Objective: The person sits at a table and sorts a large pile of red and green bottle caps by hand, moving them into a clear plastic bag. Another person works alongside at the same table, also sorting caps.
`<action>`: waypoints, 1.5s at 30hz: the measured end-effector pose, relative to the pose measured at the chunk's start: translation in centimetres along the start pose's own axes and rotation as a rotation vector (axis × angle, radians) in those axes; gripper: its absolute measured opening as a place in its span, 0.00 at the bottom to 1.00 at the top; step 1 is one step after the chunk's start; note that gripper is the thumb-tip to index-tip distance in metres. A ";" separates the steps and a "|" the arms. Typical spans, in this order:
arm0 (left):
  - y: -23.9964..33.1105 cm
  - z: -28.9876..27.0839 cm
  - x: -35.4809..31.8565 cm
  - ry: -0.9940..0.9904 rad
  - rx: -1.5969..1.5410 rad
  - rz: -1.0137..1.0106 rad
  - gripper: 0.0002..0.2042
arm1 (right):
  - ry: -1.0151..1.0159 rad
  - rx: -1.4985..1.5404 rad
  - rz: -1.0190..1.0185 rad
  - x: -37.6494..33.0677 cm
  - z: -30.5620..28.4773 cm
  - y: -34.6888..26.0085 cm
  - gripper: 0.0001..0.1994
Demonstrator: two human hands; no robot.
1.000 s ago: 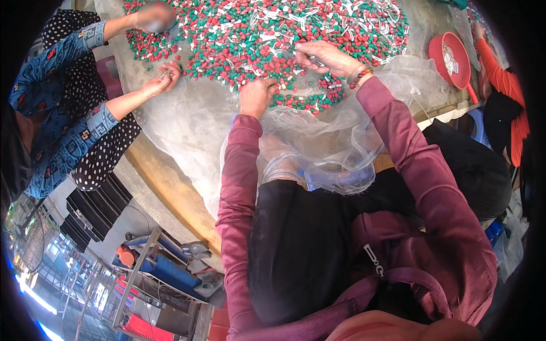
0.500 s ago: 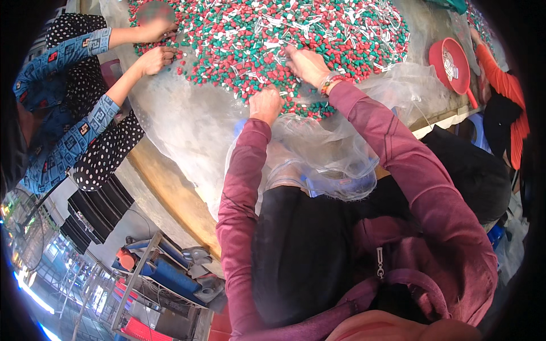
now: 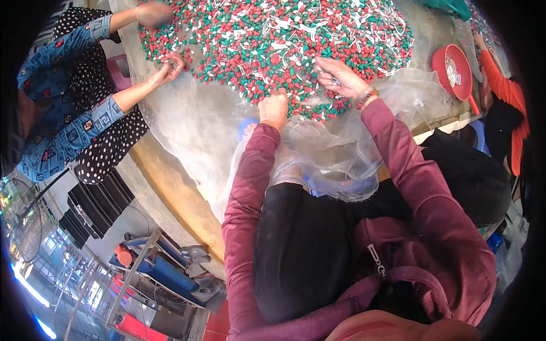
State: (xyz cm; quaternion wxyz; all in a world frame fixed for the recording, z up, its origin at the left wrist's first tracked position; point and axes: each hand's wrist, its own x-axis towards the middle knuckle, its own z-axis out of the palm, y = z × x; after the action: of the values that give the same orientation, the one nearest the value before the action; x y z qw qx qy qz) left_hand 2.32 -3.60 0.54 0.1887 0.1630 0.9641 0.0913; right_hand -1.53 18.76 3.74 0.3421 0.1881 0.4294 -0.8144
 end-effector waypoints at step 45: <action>-5.8 -8.4 1.4 0.023 -1.391 -0.088 0.10 | 0.273 -1.491 -0.332 2.3 3.9 2.8 0.08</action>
State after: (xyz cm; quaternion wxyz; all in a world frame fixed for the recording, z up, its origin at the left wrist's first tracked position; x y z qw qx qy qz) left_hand -3.82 -9.46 6.39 0.2428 -0.0361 0.6894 0.6815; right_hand -1.18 13.52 2.92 0.1957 -0.0598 0.9249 -0.3204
